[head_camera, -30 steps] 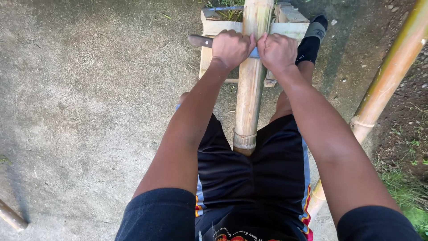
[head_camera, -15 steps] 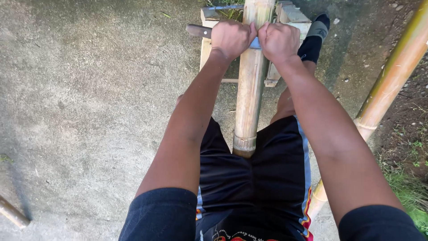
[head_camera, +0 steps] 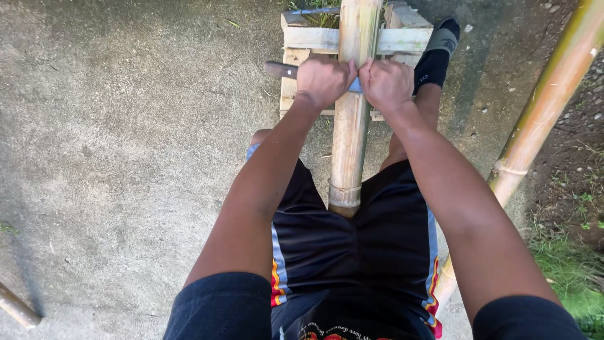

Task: Shave or smooth the surface of a bamboo pole using a knife.

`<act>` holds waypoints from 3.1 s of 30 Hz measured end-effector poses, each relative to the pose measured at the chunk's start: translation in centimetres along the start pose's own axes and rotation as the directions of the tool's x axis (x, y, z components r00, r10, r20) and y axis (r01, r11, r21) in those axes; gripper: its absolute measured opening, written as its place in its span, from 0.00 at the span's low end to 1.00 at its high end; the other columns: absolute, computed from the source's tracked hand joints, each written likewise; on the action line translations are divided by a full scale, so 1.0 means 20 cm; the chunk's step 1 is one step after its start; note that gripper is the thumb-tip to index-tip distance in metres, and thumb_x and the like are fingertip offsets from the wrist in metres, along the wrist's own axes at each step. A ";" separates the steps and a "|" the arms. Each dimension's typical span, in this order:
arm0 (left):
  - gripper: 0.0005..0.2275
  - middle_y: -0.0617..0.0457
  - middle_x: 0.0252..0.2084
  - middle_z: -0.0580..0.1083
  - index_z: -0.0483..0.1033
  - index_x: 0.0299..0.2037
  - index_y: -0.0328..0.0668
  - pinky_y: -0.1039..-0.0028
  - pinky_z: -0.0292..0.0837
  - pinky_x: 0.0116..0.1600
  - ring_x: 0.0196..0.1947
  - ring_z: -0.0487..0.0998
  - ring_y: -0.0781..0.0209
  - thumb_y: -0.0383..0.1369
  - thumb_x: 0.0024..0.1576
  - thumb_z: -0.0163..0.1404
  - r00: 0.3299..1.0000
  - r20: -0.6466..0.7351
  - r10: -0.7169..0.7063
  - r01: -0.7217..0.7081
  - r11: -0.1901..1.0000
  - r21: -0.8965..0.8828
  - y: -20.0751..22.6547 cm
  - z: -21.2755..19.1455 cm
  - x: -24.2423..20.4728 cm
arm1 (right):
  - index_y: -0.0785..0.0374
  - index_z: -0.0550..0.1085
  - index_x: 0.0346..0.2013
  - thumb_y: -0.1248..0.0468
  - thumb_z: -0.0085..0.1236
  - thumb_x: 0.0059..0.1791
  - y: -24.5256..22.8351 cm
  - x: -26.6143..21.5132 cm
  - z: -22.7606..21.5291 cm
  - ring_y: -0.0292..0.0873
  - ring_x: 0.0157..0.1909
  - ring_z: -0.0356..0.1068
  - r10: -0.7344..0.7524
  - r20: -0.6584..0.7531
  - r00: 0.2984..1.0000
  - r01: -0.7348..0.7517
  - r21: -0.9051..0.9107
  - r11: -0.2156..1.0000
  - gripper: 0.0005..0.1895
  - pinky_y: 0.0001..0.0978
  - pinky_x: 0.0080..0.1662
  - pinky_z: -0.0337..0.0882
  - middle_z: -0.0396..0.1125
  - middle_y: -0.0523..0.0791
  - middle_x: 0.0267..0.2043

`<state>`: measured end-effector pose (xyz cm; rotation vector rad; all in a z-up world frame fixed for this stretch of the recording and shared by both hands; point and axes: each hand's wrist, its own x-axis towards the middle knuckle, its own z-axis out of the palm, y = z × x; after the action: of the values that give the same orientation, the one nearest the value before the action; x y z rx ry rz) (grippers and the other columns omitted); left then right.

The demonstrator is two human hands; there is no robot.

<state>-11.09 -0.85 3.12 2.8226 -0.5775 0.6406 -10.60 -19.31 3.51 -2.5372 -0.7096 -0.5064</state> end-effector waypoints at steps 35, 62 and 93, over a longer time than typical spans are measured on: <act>0.23 0.60 0.10 0.69 0.71 0.13 0.50 0.66 0.63 0.17 0.09 0.69 0.61 0.40 0.66 0.48 0.977 0.215 -0.004 0.021 0.997 -0.077 -0.01 -0.01 -0.01 | 0.62 0.70 0.13 0.64 0.55 0.56 -0.02 -0.01 0.01 0.50 0.18 0.67 0.117 0.049 0.992 -0.118 0.020 0.993 0.24 0.44 0.26 0.68 0.66 0.49 0.18; 0.21 0.56 0.13 0.71 0.71 0.12 0.53 0.66 0.67 0.23 0.14 0.72 0.58 0.41 0.60 0.49 0.997 -0.083 -0.007 0.005 1.000 -0.025 -0.04 0.04 0.03 | 0.61 0.73 0.18 0.63 0.55 0.55 0.00 0.05 0.02 0.51 0.23 0.69 -0.009 -0.066 0.998 0.005 -0.072 0.997 0.19 0.44 0.29 0.69 0.68 0.48 0.21; 0.19 0.55 0.16 0.72 0.72 0.14 0.50 0.66 0.69 0.27 0.17 0.73 0.57 0.39 0.60 0.52 0.998 -0.069 -0.009 0.001 0.993 -0.116 0.09 -0.12 -0.19 | 0.61 0.69 0.15 0.65 0.56 0.53 -0.17 -0.16 -0.09 0.50 0.22 0.69 0.037 -0.050 0.998 -0.039 -0.037 0.999 0.21 0.43 0.27 0.68 0.66 0.48 0.20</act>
<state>-15.90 -0.64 3.83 2.6822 -0.5757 0.6779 -15.36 -18.89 4.59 -2.5590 -0.6381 -0.5731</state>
